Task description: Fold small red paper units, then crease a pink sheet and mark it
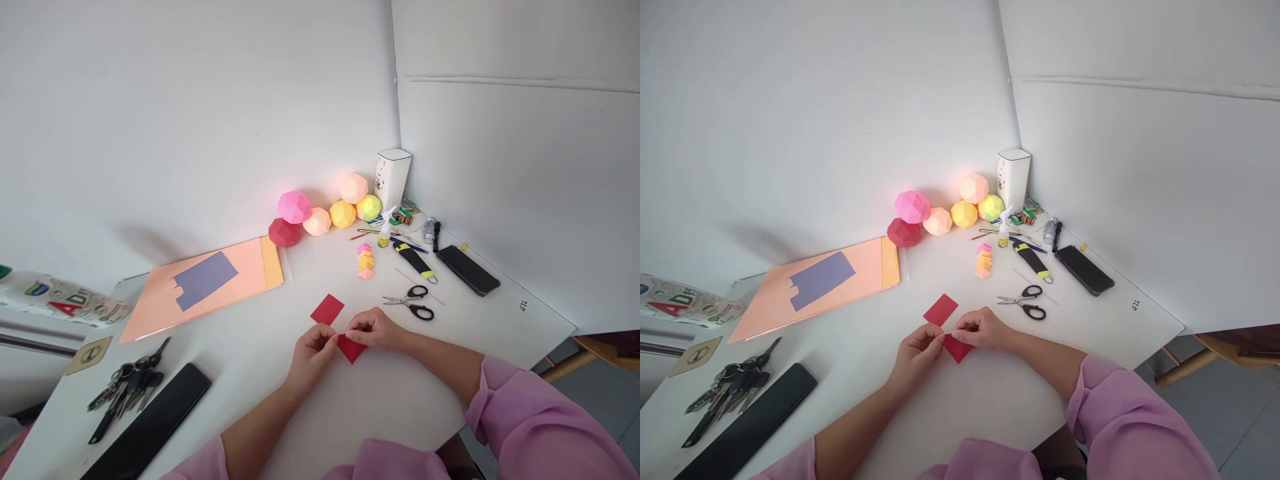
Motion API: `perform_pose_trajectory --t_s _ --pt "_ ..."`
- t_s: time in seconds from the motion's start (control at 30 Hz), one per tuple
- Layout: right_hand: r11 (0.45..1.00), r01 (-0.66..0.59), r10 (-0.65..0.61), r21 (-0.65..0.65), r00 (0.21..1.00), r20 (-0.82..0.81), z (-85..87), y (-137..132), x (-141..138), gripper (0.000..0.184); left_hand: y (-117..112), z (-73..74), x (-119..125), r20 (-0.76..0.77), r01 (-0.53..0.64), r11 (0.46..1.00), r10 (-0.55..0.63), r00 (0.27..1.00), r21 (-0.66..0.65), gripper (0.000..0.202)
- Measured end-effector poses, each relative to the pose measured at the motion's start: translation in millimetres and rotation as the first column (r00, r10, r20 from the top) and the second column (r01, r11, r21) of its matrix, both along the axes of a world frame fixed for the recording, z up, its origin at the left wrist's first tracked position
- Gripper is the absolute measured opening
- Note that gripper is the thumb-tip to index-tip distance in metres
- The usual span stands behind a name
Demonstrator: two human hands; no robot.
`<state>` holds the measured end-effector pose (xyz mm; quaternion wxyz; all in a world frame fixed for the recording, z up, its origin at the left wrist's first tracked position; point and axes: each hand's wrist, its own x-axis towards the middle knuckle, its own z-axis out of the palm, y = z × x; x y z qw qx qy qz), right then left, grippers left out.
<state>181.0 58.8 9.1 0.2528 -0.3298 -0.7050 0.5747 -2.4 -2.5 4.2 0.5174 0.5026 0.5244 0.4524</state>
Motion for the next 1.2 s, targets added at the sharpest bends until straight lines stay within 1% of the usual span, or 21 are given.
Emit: perform_pose_trajectory --t_s 0.13,0.23,0.33,0.4,0.53,0.77,0.9,1.03,1.13,1.2 --pt "1.0 0.017 -0.017 -0.024 1.0 -0.012 -2.4 1.1 0.8 0.019 0.1 -1.2 -1.0 0.07 -0.051 0.998 0.053 0.996 -0.036 0.014" --pt "1.0 0.017 -0.018 -0.024 1.0 -0.023 -2.2 1.1 0.3 0.018 -0.6 -2.4 -0.7 0.098 -0.028 1.0 0.029 0.995 -0.01 0.01" --pt "1.0 -0.003 0.003 0.011 0.999 -0.034 -1.3 0.0 -0.9 0.015 -1.2 -3.9 0.5 0.018 0.049 0.998 -0.049 0.999 0.045 0.012" --pt "0.999 -0.013 0.015 0.03 0.999 -0.046 -1.7 -1.0 -1.7 0.013 -1.2 -5.1 1.0 -0.053 0.082 0.995 -0.078 0.996 0.064 0.015" --pt "0.999 -0.007 0.009 0.031 0.998 -0.063 -5.4 -2.4 -3.2 0.009 -0.8 -6.1 1.2 -0.101 0.077 0.994 -0.069 0.992 0.078 0.018" --pt "0.996 -0.013 0.018 0.086 0.998 -0.062 -10.0 -3.9 -5.2 0.005 -2.2 -5.1 1.9 -0.144 0.073 0.992 -0.057 0.988 0.107 0.015" --pt "0.999 -0.015 0.016 0.033 0.999 -0.045 -6.4 -4.1 -4.0 0.001 -2.1 -3.8 0.6 -0.114 0.055 0.994 -0.044 0.993 0.098 0.013" --pt "1.0 0.0 -0.001 -0.007 0.998 -0.055 -5.2 -2.9 -2.7 0.004 -1.6 -1.4 -0.2 -0.02 0.003 0.999 -0.002 1.0 0.044 0.014" --pt "1.0 0.02 -0.021 -0.016 0.999 -0.044 -6.3 -2.6 -3.3 0.005 -2.1 -0.1 0.6 0.035 0.014 1.0 -0.014 0.999 0.006 0.017" --pt "1.0 0.024 -0.024 -0.009 0.999 -0.036 -7.3 -2.8 -3.9 0.005 -2.5 0.7 1.4 0.037 0.04 0.999 -0.04 0.999 0.001 0.018"
